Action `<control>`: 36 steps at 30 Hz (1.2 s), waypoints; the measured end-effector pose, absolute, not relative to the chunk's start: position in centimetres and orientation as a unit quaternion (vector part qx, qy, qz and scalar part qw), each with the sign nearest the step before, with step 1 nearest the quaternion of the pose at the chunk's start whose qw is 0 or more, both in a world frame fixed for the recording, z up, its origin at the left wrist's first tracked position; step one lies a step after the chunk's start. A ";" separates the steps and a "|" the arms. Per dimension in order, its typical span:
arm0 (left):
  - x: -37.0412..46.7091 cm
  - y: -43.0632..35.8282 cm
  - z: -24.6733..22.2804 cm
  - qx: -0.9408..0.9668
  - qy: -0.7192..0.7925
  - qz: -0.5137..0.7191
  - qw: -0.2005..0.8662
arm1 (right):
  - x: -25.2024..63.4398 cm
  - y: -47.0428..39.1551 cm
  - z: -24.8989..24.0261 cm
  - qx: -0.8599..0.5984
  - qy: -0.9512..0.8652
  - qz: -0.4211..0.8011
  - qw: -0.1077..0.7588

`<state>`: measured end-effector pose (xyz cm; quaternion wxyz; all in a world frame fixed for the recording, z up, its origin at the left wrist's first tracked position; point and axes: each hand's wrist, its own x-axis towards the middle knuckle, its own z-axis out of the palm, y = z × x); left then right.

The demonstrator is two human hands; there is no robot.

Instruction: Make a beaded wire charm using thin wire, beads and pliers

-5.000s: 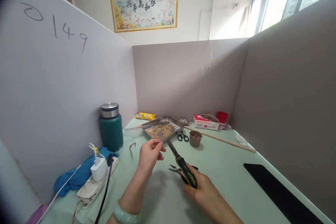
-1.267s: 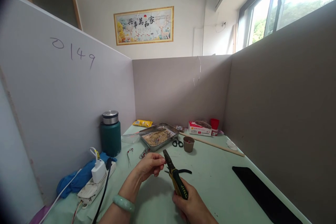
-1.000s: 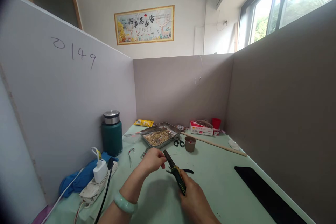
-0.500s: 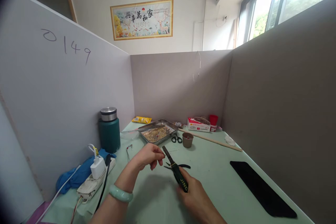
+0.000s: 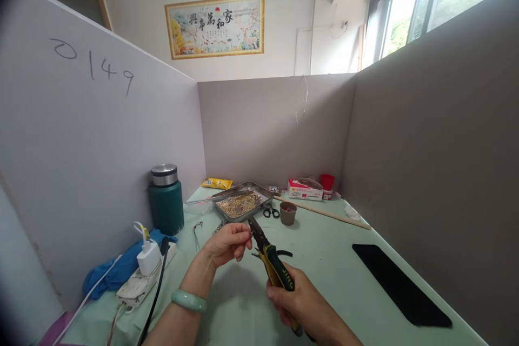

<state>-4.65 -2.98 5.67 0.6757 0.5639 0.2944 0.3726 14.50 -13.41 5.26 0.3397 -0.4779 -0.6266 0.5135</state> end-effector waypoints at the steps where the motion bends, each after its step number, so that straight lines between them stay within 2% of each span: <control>1: -4.3 -2.9 5.9 0.584 0.342 0.352 0.646 | 14.4 -13.0 4.7 -0.498 -0.650 0.463 0.339; 3: -3.4 -2.8 6.4 0.618 0.477 0.307 0.544 | 14.1 -11.9 3.5 -0.553 -0.692 0.323 0.335; 6: -2.0 -2.7 6.9 0.614 0.522 0.316 0.501 | 13.8 -10.8 2.3 -0.651 -0.679 0.171 0.293; 8: -1.9 -2.8 6.8 0.609 0.521 0.331 0.498 | 13.7 -10.8 2.6 -0.645 -0.672 0.201 0.303; 10: -2.5 -3.0 6.3 0.604 0.498 0.343 0.519 | 13.9 -11.6 3.6 -0.578 -0.671 0.331 0.326; 13: -4.2 -3.0 5.2 0.559 0.337 0.362 0.666 | 14.3 -13.2 5.2 -0.504 -0.610 0.521 0.319; 15: -4.8 -2.9 4.8 0.520 0.267 0.380 0.717 | 14.4 -13.7 5.6 -0.483 -0.579 0.573 0.323; 18: -4.6 -2.7 5.3 0.552 0.308 0.360 0.687 | 14.4 -13.0 4.9 -0.499 -0.622 0.508 0.326; 21: -3.3 -2.5 6.5 0.610 0.500 0.316 0.526 | 14.0 -11.2 3.4 -0.581 -0.699 0.279 0.311; 23: -2.5 -2.4 7.0 0.613 0.539 0.318 0.483 | 13.8 -10.4 2.9 -0.658 -0.690 0.150 0.263; 24: -2.4 -2.3 7.1 0.612 0.549 0.324 0.469 | 13.7 -10.3 2.9 -0.673 -0.682 0.129 0.254; 25: -2.4 -2.4 7.2 0.610 0.546 0.334 0.467 | 13.7 -10.4 3.2 -0.667 -0.682 0.143 0.262; 27: -3.1 -2.5 7.0 0.609 0.498 0.358 0.503 | 14.0 -11.2 4.5 -0.587 -0.697 0.278 0.304; 29: -4.1 -2.6 6.5 0.596 0.348 0.368 0.623 | 14.4 -12.4 6.1 -0.517 -0.664 0.447 0.305; 31: -5.0 -2.8 6.0 0.552 0.238 0.372 0.707 | 14.7 -13.4 7.1 -0.460 -0.635 0.540 0.304; 33: -5.2 -2.8 5.8 0.530 0.213 0.375 0.730 | 14.8 -13.6 7.0 -0.454 -0.633 0.550 0.301; 36: -4.3 -2.9 6.5 0.584 0.363 0.350 0.637 | 14.4 -12.4 5.3 -0.535 -0.691 0.379 0.306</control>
